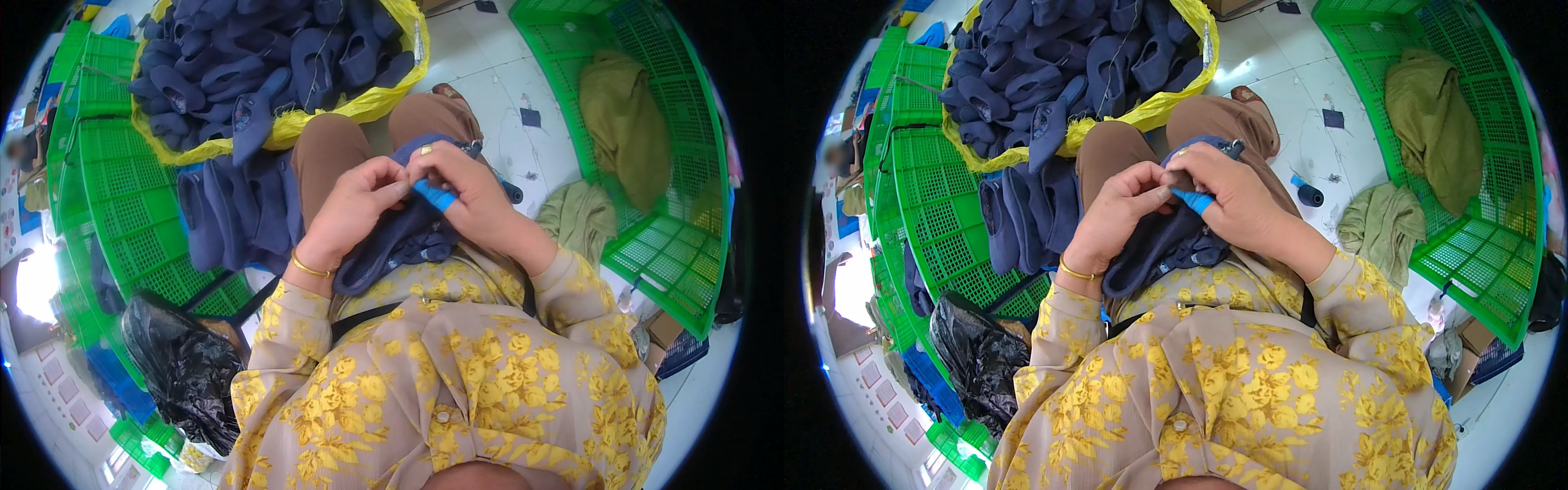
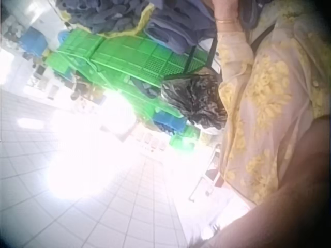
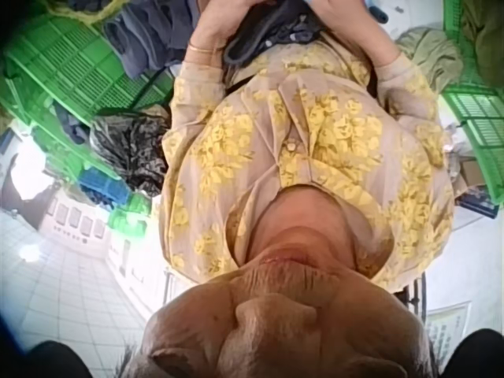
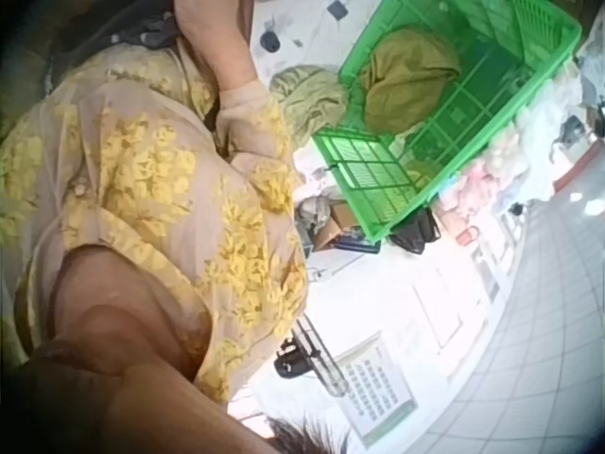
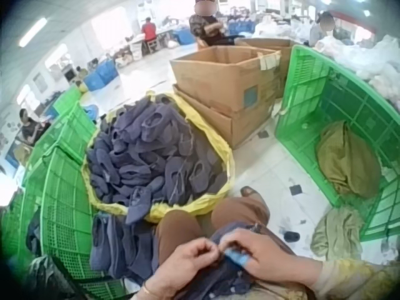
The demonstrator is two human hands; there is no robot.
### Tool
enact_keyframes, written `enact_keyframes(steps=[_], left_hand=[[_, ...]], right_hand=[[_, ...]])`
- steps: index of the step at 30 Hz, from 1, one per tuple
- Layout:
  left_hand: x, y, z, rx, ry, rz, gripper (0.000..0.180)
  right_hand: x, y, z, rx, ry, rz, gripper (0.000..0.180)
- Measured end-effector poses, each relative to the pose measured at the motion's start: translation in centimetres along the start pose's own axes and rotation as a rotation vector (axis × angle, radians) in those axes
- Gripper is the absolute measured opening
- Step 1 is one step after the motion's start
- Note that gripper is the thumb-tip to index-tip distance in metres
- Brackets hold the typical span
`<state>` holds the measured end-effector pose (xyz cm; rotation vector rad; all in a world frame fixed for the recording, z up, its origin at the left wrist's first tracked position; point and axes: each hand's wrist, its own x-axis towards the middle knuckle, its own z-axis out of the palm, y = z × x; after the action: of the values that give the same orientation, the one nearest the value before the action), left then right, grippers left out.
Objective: The person sits on the floor and trims loose threads and fabric from dark blue slippers using a small blue tool. They handle the slippers one at a time, picking them from a yellow basket, trimming edges, and placing them back.
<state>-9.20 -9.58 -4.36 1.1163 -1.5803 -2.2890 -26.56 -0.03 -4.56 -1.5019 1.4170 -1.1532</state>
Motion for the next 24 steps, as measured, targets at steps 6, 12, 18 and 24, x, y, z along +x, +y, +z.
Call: enact_keyframes(steps=[6, 12, 18, 24], left_hand=[[-0.1, -0.2, -1.4, -0.335, -0.136, -0.114, 0.011], [0.6, 0.0, -0.5, -0.13, 0.016, -0.101, 0.01], [2.1, -1.5, 1.2, 0.312, 0.262, 0.048, 0.021], [2.4, -2.0, 1.2, 0.364, 0.238, 0.074, 0.019]], right_hand=[[-0.9, 0.9, -1.4, 0.102, 0.124, 0.16, 0.02], [-1.4, 1.7, -0.9, -0.011, 0.095, 0.172, 0.025], [-1.3, 1.4, -0.9, 0.163, 0.17, 0.263, 0.015], [-2.1, -0.9, -4.7, 0.639, 0.338, 0.288, 0.012]])
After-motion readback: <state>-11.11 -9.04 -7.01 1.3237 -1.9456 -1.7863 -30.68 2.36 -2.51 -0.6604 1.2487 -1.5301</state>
